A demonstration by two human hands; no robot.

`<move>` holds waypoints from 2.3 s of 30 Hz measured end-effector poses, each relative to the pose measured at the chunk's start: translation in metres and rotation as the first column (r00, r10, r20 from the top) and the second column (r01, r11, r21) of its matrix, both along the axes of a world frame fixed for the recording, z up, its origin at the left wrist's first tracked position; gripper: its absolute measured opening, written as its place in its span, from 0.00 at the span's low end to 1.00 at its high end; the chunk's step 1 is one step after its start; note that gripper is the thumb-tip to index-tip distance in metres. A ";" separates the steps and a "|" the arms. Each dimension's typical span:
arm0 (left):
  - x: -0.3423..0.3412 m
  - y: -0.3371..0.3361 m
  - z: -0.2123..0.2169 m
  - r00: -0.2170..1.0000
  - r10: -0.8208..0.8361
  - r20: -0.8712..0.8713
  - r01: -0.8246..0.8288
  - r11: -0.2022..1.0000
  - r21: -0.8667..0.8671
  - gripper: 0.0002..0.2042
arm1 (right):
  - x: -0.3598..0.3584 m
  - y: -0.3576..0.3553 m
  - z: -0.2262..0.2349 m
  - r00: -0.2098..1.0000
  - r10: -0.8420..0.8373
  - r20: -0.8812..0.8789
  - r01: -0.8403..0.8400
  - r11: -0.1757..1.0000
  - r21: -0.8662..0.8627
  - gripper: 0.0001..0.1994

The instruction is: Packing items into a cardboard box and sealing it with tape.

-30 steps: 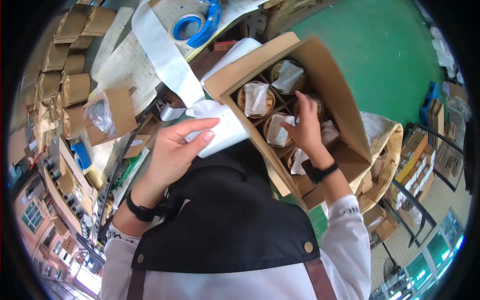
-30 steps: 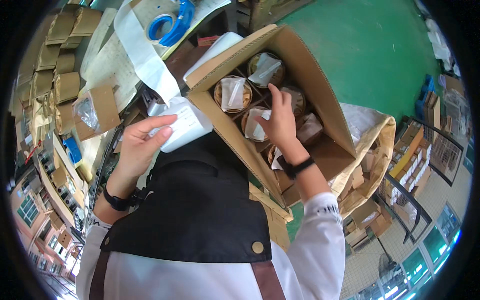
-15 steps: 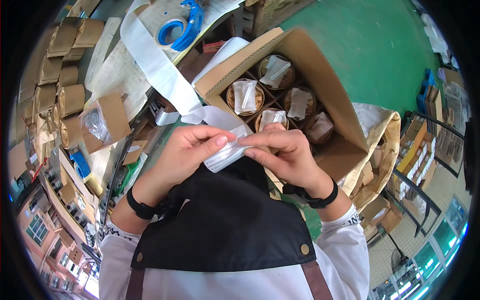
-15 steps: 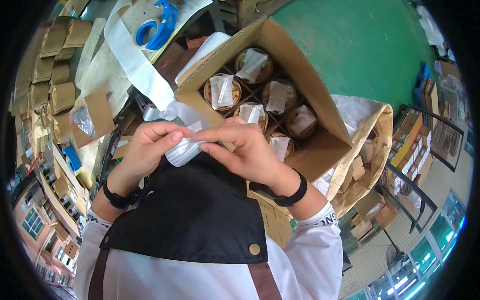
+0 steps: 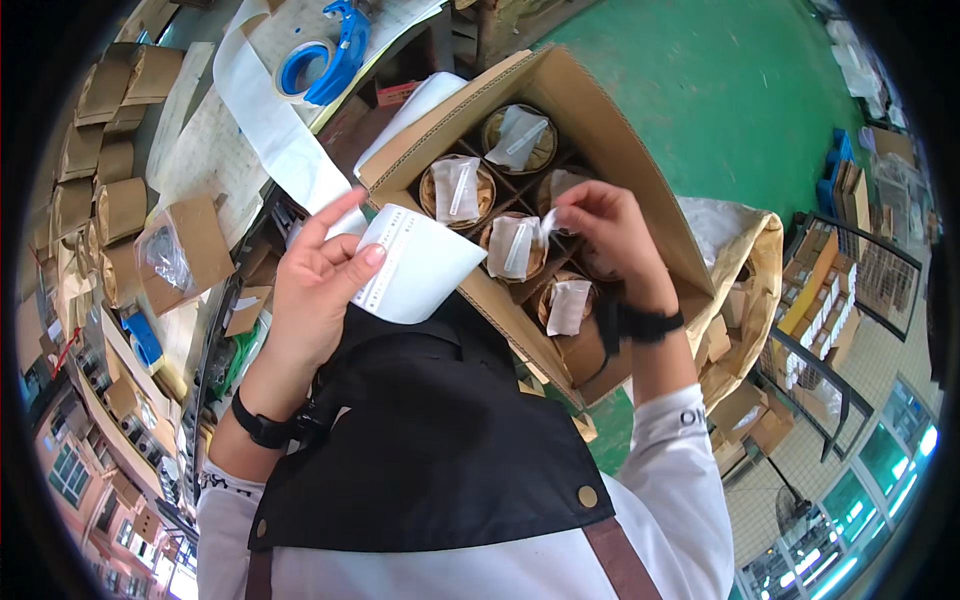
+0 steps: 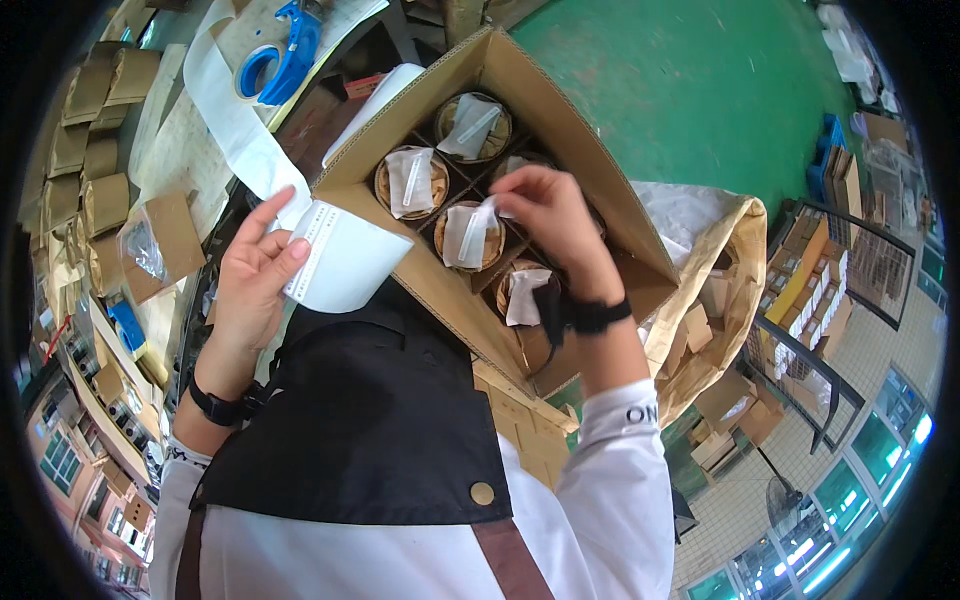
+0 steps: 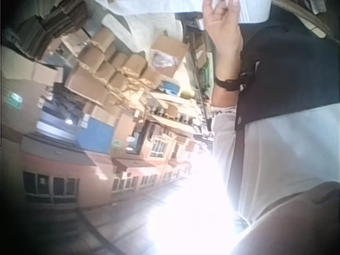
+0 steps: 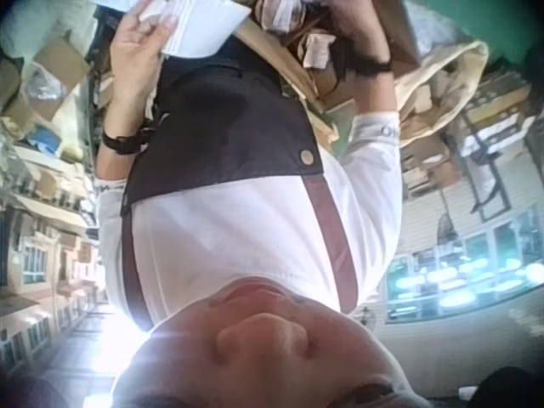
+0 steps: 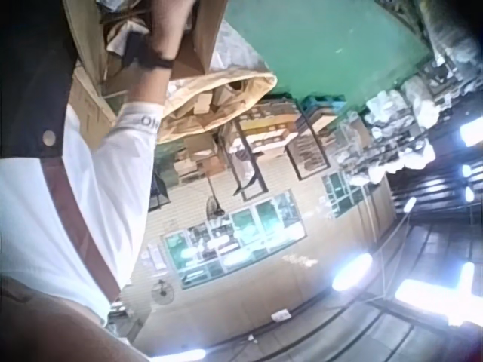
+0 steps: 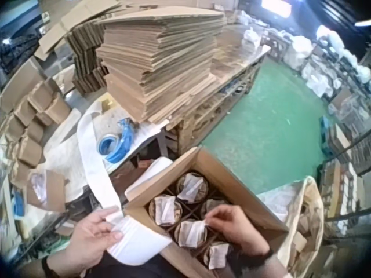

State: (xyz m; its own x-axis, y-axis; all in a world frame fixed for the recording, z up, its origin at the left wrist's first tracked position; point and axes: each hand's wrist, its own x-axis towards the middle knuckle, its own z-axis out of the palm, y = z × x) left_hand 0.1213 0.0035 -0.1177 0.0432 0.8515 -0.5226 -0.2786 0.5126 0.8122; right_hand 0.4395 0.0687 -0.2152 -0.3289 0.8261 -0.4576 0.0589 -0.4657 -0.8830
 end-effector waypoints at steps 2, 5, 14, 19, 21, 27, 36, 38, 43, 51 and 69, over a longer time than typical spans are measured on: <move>-0.001 0.002 0.000 0.999 -0.039 0.018 0.039 0.999 -0.001 0.28 | 0.044 0.017 -0.059 0.805 0.086 0.587 -0.185 0.977 0.111 0.07; 0.000 0.004 0.001 0.994 -0.090 0.057 0.095 0.991 -0.094 0.24 | 0.060 0.020 -0.109 0.715 0.026 0.698 -0.267 0.934 0.239 0.12; 0.020 0.017 0.000 0.936 -0.268 0.228 0.310 0.935 -0.174 0.08 | -0.057 -0.017 0.073 0.947 0.222 -0.231 -0.136 0.931 0.338 0.24; 0.033 0.021 0.000 0.914 -0.361 0.185 0.391 0.905 -0.165 0.08 | -0.060 -0.042 0.093 0.962 0.264 -0.074 -0.225 0.915 0.335 0.30; 0.034 0.022 -0.003 0.837 -0.487 0.250 0.538 0.818 -0.206 0.07 | -0.055 -0.047 0.095 0.982 0.174 -0.067 -0.145 0.938 0.315 0.21; 0.050 0.021 -0.006 0.862 -0.400 0.311 0.474 0.853 -0.218 0.06 | -0.042 -0.055 0.095 0.992 0.129 0.007 -0.114 0.853 0.509 0.09; 0.041 0.025 -0.016 0.974 -0.201 0.101 0.208 0.976 -0.060 0.08 | 0.098 -0.031 -0.012 0.398 0.125 0.909 -0.335 0.942 0.017 0.06; 0.044 0.027 -0.013 0.970 -0.216 0.112 0.222 0.974 -0.051 0.08 | 0.130 -0.043 -0.069 0.380 0.094 0.920 -0.362 0.931 0.054 0.14; 0.036 0.024 -0.011 0.954 -0.227 0.194 0.259 0.953 -0.159 0.10 | 0.105 -0.044 -0.089 0.164 -0.065 0.984 -0.316 0.942 0.115 0.19; 0.046 0.028 -0.004 0.914 -0.335 0.230 0.382 0.902 -0.202 0.11 | 0.027 -0.050 0.031 0.957 -0.193 0.218 0.176 0.980 0.096 0.08; 0.058 0.024 -0.016 0.719 -0.650 0.246 0.687 0.718 -0.112 0.07 | -0.054 -0.077 0.089 0.982 0.044 0.181 -0.132 0.852 0.506 0.17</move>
